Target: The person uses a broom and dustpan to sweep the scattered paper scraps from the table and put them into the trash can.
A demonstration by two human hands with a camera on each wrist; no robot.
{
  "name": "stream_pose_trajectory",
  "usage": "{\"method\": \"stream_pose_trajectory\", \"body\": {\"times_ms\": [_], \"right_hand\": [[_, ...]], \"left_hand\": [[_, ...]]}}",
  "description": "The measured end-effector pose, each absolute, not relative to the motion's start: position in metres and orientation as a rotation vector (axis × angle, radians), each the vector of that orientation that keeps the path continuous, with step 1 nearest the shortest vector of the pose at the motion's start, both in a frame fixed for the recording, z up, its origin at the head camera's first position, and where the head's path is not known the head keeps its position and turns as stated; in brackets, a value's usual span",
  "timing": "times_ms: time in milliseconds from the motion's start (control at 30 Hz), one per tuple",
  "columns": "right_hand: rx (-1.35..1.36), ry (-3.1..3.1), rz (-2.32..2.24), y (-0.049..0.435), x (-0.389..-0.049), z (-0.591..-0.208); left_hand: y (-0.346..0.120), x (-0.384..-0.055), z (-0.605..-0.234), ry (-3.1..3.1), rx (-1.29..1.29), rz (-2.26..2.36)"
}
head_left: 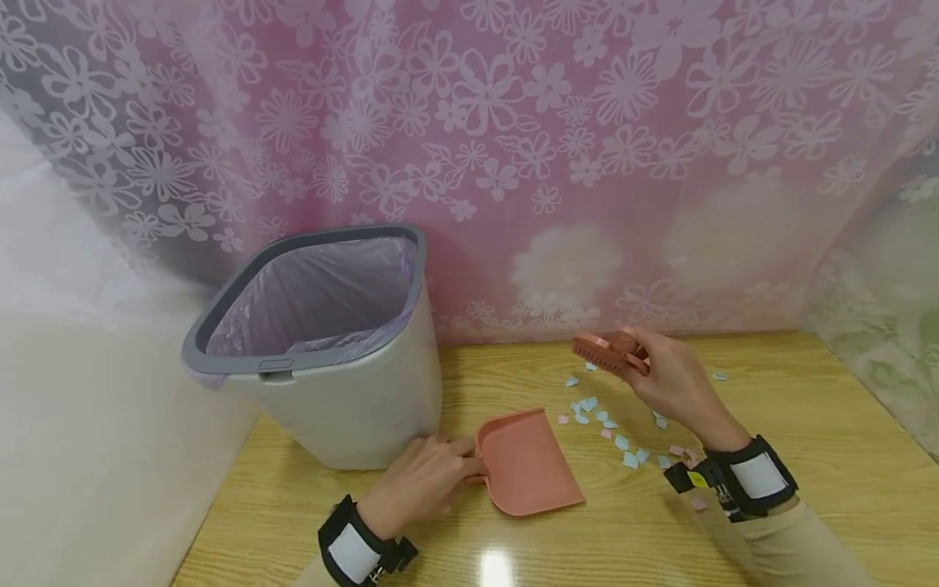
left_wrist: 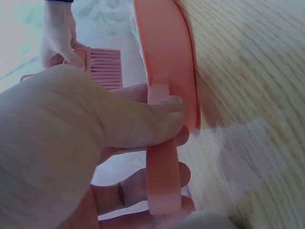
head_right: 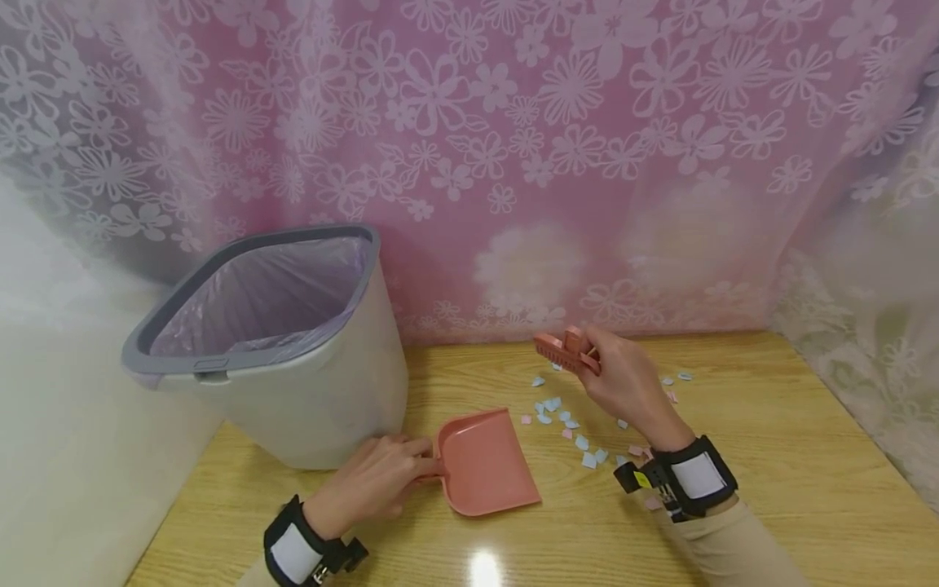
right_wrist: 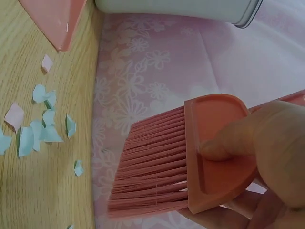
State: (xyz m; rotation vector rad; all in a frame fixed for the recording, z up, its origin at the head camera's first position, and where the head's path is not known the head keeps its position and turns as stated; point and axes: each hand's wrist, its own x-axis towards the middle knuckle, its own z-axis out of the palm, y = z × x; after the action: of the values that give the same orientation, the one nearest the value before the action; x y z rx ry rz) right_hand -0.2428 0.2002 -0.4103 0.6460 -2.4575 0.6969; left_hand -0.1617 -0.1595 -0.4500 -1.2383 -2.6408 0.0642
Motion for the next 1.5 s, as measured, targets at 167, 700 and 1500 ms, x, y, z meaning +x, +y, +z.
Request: {"method": "stream_pose_trajectory", "body": {"times_ms": [167, 700, 1500], "right_hand": [[0.659, -2.468, 0.702, 0.199, -0.252, -0.416], [0.581, -2.447, 0.832, 0.189, -0.291, -0.446], [0.682, -2.663, 0.909, 0.189, -0.28, -0.455]], "left_hand": [[-0.161, -0.162, -0.448, -2.644, -1.237, 0.088], [-0.16, -0.163, -0.446, -2.652, -1.257, 0.137], [-0.162, -0.16, -0.446, -2.657, -1.24, 0.115]]}}
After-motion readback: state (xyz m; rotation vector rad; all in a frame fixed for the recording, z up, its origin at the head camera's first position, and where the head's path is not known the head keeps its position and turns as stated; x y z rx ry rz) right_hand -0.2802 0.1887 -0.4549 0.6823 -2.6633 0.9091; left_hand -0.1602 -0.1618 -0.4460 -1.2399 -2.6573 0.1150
